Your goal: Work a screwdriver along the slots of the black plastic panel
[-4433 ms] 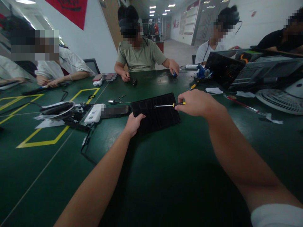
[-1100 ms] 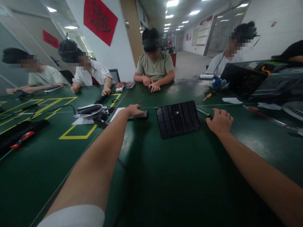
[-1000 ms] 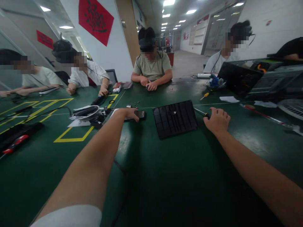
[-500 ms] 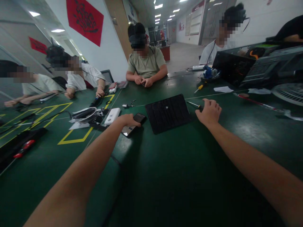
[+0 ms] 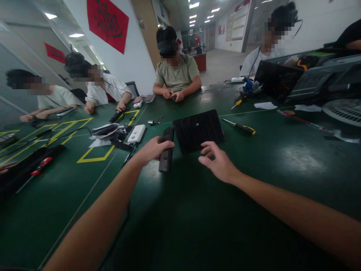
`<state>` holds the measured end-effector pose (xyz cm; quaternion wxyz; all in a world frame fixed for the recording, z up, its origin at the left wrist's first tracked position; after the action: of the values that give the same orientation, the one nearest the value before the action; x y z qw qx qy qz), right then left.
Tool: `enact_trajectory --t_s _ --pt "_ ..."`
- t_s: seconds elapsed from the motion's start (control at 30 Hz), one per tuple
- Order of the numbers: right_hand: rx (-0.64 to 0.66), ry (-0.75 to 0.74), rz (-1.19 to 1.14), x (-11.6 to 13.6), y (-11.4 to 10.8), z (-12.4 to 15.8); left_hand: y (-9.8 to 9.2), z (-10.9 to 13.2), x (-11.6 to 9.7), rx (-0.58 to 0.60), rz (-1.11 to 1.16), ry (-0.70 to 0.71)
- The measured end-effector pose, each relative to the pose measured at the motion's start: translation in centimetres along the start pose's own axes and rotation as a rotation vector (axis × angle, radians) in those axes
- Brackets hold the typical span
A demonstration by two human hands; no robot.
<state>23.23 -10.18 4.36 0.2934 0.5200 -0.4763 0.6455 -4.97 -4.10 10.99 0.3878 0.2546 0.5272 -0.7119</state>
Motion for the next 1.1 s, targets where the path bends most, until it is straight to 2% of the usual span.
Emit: enact_trajectory --t_s 0.1,0.13,0.2,0.23,0.3,0.37,0.43,0.53,0.67,0.9,1.1 --pt "0.253 -0.037 -0.412 2.3 4.6 -0.8 3.7 0.1 -2.6 -0.08 0.003 0.121" --pt "0.259 -0.042 -0.518 2.9 5.2 -1.3 4.6 0.2 -3.4 -0.15 -0.021 0.16" --pt "0.198 0.016 -0.698 3.4 5.1 -2.3 6.1 0.4 -4.3 -0.228 -0.036 0.207" --pt "0.163 0.069 -0.759 3.4 4.7 -2.6 6.6 0.6 -4.5 -0.228 -0.005 0.226" --pt "0.113 0.154 -0.83 3.2 3.4 -2.9 7.5 0.7 -4.4 -0.103 0.143 0.276" --pt "0.103 0.198 -0.859 2.8 2.3 -2.8 8.2 0.7 -3.8 0.06 0.328 0.271" --pt "0.091 0.229 -0.858 2.1 1.6 -2.5 8.5 0.5 -2.9 0.15 0.429 0.253" --pt "0.057 0.266 -0.827 0.9 1.3 -2.3 8.8 -0.1 -1.6 0.172 0.538 0.274" --pt "0.097 0.273 -0.791 -0.5 1.5 -2.6 9.5 -1.2 0.1 0.198 0.622 0.277" --pt "0.128 0.224 -0.774 -2.4 1.4 -2.8 10.1 -2.3 2.2 0.186 0.644 0.425" --pt "0.053 0.276 -0.779 -2.5 1.3 -2.5 11.0 -2.9 3.2 0.207 0.602 0.485"
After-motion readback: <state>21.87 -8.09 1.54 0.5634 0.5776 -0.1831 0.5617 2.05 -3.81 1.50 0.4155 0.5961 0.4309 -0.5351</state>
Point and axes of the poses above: each hand's wrist, its own z-axis away from the middle knuckle, its own y-axis out of the palm, x = y × z, the point moved 4 cm from there along -z, towards the middle knuckle, and after that the axes turned 8 degrees about x, right-handed, at the moved point
